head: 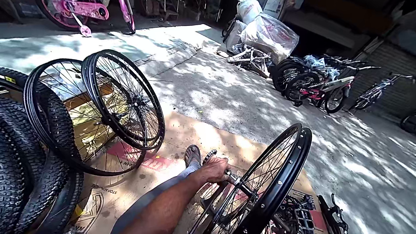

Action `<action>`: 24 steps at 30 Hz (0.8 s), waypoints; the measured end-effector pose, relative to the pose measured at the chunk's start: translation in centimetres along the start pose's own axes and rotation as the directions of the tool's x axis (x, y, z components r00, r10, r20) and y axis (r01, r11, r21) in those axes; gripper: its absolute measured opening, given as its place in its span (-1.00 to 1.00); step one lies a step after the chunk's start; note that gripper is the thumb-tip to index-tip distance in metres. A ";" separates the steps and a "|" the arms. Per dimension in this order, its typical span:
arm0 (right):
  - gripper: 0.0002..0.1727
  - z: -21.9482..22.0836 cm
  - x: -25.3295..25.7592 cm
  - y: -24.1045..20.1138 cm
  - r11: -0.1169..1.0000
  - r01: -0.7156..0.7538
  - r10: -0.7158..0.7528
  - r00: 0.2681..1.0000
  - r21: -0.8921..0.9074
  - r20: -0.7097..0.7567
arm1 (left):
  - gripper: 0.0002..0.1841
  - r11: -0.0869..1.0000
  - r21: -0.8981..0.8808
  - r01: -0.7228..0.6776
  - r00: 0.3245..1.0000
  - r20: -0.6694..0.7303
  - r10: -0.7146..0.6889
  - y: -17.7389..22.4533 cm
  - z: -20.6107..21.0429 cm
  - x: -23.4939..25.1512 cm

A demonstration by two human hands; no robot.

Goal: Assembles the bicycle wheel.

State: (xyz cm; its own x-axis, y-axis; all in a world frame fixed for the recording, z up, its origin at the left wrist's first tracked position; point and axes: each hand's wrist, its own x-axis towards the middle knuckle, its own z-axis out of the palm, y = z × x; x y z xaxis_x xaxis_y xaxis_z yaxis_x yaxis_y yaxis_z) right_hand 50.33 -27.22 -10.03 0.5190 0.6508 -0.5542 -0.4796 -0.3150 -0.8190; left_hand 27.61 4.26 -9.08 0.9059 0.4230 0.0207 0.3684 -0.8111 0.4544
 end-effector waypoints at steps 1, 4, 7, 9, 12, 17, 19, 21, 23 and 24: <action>-0.33 -0.4 0.1 -0.2 0.996 0.044 -0.048 0.998 0.071 0.047 | -0.50 1.000 -0.002 0.012 1.000 0.005 -0.012 0.0 0.0 0.0; -0.43 0.6 0.2 -0.2 0.999 -0.019 0.016 0.997 -0.035 -0.074 | -0.50 1.000 -0.031 0.005 0.999 0.032 -0.004 -0.1 -0.3 0.0; -0.43 1.0 -0.1 0.3 0.985 -0.112 0.088 0.981 -0.133 -0.171 | -0.54 0.999 -0.035 -0.005 0.999 0.037 0.006 0.1 -0.5 -0.1; -0.32 0.1 -0.2 0.0 1.000 0.005 -0.005 0.999 0.002 -0.046 | -0.52 1.000 -0.030 0.003 0.999 0.041 -0.002 0.2 -0.5 -0.1; -0.39 0.5 0.0 0.1 1.000 0.018 -0.018 0.996 -0.006 -0.087 | -0.50 1.000 -0.022 -0.004 1.000 0.023 0.005 -0.2 -0.3 0.0; -0.38 0.5 -0.5 0.3 0.998 -0.019 0.012 0.995 -0.067 -0.096 | -0.50 1.000 -0.021 -0.010 1.000 0.017 0.010 0.0 -0.2 -0.1; -0.32 0.0 -0.1 -0.1 0.998 0.053 -0.052 0.999 0.020 -0.015 | -0.50 1.000 -0.004 -0.013 1.000 -0.002 0.013 -0.3 0.1 0.0; -0.44 0.9 -0.1 0.3 0.999 -0.002 -0.003 0.995 -0.044 -0.104 | -0.51 1.000 -0.014 -0.016 1.000 0.018 0.016 -0.2 -0.2 -0.2; -0.50 1.5 -0.4 0.7 0.987 -0.091 0.066 0.981 -0.132 -0.183 | -0.50 1.000 -0.017 -0.017 1.000 0.021 0.017 0.0 -0.3 -0.3; -0.51 1.5 -0.4 0.7 0.989 -0.095 0.074 0.980 -0.111 -0.183 | -0.50 1.000 -0.013 -0.012 1.000 0.020 0.012 0.1 -0.3 -0.3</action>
State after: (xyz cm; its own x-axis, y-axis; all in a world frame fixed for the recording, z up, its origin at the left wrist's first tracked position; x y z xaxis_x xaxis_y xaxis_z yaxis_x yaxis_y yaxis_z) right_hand 48.70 -26.71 -10.16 0.6032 0.4881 -0.6308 -0.4453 -0.4501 -0.7740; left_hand 27.32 4.23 -8.78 0.9142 0.4052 0.0086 0.3549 -0.8106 0.4658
